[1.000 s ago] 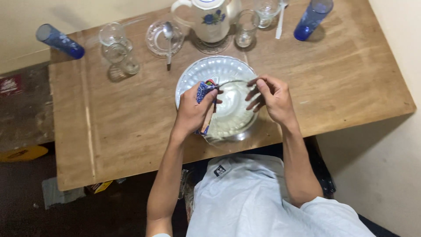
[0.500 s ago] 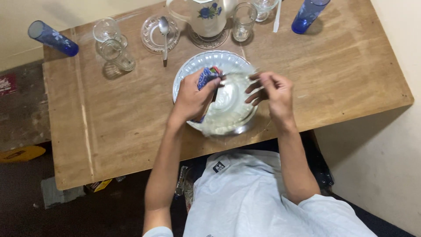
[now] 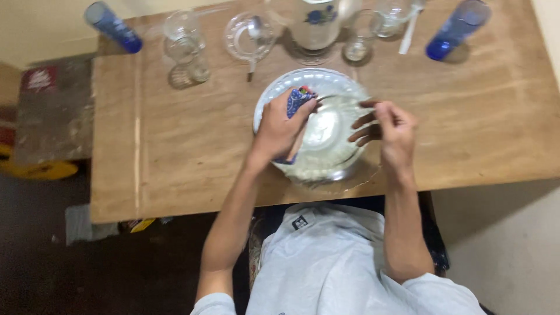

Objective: The person wipes a clear glass plate with a patterned cloth on a wooden table. They rub the surface repeatedly, then place the cloth aside and lift the plate to move it off the table.

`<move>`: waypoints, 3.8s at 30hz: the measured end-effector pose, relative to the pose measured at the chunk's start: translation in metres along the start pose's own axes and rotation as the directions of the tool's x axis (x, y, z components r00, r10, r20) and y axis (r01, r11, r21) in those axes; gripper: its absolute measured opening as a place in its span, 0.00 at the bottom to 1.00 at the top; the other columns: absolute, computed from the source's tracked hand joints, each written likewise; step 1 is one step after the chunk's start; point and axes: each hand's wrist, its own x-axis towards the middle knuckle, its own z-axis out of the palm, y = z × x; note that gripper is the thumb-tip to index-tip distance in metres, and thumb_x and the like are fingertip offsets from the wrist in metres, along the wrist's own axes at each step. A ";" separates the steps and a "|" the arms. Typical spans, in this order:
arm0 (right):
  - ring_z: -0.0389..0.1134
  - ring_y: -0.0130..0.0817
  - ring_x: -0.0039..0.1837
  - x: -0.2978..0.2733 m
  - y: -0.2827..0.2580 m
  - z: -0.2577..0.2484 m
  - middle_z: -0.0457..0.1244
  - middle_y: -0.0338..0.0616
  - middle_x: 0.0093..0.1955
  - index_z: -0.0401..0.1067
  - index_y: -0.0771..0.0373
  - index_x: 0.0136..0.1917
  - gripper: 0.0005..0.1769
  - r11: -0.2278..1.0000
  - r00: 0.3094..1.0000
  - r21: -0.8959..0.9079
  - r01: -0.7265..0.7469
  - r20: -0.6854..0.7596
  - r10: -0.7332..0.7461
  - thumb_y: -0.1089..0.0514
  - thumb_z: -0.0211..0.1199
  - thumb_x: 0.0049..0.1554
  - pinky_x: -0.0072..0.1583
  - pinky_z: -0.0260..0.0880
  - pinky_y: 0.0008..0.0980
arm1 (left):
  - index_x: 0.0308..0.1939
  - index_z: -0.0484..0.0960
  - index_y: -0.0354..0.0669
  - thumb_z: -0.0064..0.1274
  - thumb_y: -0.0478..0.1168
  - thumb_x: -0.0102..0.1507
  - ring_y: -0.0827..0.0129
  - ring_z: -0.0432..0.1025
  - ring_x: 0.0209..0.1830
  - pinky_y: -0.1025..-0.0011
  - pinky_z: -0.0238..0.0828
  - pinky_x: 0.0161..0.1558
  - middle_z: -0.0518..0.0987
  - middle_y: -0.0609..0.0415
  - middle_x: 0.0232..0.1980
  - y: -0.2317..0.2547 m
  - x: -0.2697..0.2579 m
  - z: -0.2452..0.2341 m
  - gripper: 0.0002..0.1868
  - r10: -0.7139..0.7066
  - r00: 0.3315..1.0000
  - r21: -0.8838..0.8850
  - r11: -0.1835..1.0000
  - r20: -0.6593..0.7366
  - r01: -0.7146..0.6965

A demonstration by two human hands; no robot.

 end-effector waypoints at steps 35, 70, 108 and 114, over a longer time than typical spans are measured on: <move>0.72 0.48 0.30 0.009 -0.006 0.039 0.69 0.62 0.42 0.72 0.68 0.54 0.13 0.987 0.905 -0.145 -0.073 0.405 0.127 0.56 0.53 0.68 0.30 0.74 0.41 | 0.34 0.83 0.43 0.55 0.45 0.62 0.68 0.79 0.29 0.70 0.75 0.35 0.84 0.51 0.27 0.018 -0.011 -0.036 0.10 -0.001 0.931 -0.027 1.000 0.365 0.011; 0.73 0.45 0.28 -0.011 0.005 -0.005 0.69 0.64 0.39 0.73 0.69 0.55 0.16 0.984 0.997 0.162 -0.070 -0.009 0.072 0.53 0.54 0.65 0.27 0.74 0.31 | 0.44 0.85 0.42 0.59 0.44 0.62 0.67 0.77 0.33 0.66 0.77 0.38 0.83 0.47 0.32 0.023 0.033 0.011 0.11 0.003 0.879 -0.049 0.999 0.478 0.023; 0.75 0.45 0.36 -0.012 0.016 0.026 0.71 0.58 0.47 0.69 0.58 0.59 0.19 0.980 0.965 0.201 -0.009 -0.256 0.061 0.43 0.50 0.67 0.34 0.77 0.33 | 0.45 0.82 0.34 0.52 0.40 0.67 0.63 0.82 0.36 0.65 0.84 0.32 0.86 0.42 0.40 -0.004 -0.032 0.017 0.11 -0.088 0.960 -0.367 0.930 -0.265 -0.016; 0.76 0.45 0.48 0.005 0.023 0.028 0.70 0.57 0.48 0.67 0.61 0.60 0.23 0.982 0.971 0.030 -0.188 0.154 0.182 0.41 0.50 0.67 0.47 0.79 0.41 | 0.35 0.84 0.43 0.56 0.45 0.66 0.73 0.82 0.33 0.72 0.80 0.30 0.86 0.53 0.31 0.002 -0.048 -0.033 0.11 -0.025 0.969 -0.205 0.978 -0.247 -0.027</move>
